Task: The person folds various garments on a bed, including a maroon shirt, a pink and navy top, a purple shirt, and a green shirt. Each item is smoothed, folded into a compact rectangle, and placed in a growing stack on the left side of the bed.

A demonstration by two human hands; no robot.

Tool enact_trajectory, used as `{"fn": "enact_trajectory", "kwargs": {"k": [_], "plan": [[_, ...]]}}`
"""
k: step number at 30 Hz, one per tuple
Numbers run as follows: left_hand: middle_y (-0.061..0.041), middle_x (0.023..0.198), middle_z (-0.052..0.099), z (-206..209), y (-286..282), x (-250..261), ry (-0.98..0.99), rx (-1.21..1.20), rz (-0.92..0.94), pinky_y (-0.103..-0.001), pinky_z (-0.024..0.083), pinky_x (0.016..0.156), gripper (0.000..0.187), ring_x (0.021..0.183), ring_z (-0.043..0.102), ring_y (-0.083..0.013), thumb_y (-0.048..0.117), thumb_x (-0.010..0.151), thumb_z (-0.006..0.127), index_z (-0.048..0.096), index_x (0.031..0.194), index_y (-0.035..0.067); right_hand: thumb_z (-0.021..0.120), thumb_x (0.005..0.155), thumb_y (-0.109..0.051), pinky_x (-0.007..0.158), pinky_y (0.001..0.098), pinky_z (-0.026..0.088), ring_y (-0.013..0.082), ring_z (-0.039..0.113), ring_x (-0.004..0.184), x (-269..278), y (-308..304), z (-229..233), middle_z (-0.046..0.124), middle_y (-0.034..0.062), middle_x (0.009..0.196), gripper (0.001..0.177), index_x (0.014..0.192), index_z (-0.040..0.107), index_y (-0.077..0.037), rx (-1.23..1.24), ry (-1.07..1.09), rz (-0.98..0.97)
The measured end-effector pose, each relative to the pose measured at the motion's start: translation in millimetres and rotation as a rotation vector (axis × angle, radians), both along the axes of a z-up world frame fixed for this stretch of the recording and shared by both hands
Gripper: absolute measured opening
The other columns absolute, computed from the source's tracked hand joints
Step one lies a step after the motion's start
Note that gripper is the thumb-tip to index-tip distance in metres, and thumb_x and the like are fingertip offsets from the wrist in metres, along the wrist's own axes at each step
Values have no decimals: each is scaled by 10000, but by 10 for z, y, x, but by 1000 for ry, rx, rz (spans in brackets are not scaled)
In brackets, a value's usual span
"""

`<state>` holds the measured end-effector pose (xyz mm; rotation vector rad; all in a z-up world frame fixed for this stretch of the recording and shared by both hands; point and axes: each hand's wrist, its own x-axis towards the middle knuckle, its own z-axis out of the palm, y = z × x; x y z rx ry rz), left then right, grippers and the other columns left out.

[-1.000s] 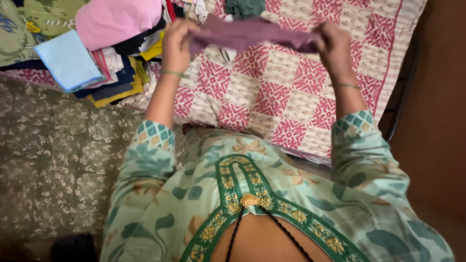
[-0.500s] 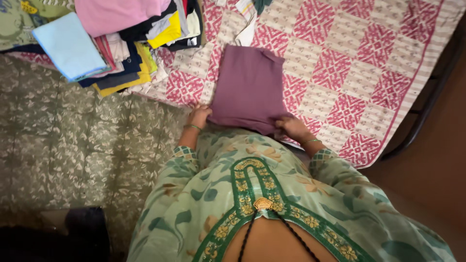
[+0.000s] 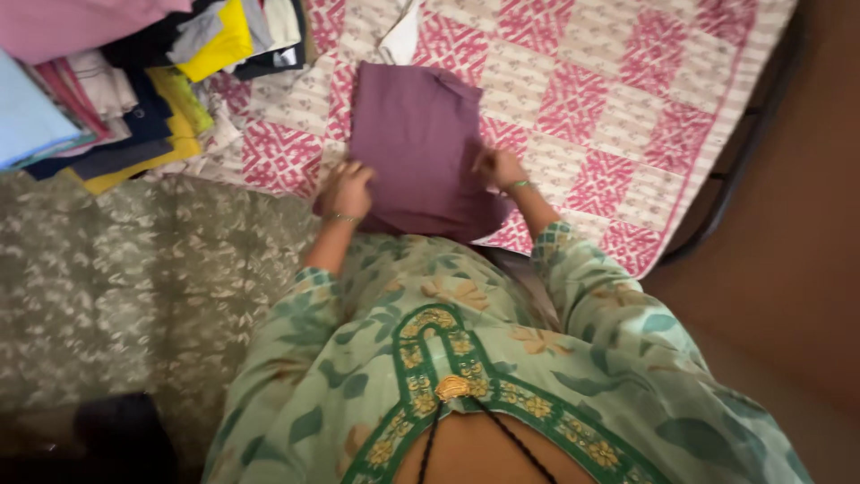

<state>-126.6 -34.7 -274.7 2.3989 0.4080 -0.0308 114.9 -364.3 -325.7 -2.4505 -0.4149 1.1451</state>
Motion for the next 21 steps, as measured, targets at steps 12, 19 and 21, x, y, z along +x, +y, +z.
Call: {"fn": "enact_trajectory", "kwargs": {"k": [12,19,21], "plan": [[-174,1442,502,-449,505,1633,-177,-5,248,-452,310,1121,741,1357,431,-415,-58,641,773,602,1342,112,951,693,-34,871,367,563,279,643,977,563,869,-71,614,133,1100,548,1125,614,-50,331,-521,-240],[-107,1085,693,-1108,712,1734,-118,-225,346,-412,531,925,303,1046,648,-319,11,703,899,679,897,85,701,883,1,939,390,539,278,655,1005,791,910,-347,686,135,1084,281,1144,764,-82,360,-485,-212],[-140,983,678,-1216,759,1713,-87,-205,355,-436,519,823,318,933,647,-348,35,710,912,647,885,58,671,938,-13,1002,394,510,276,635,1098,859,863,-274,718,120,1155,232,1142,764,-73,452,-480,-113]]}}
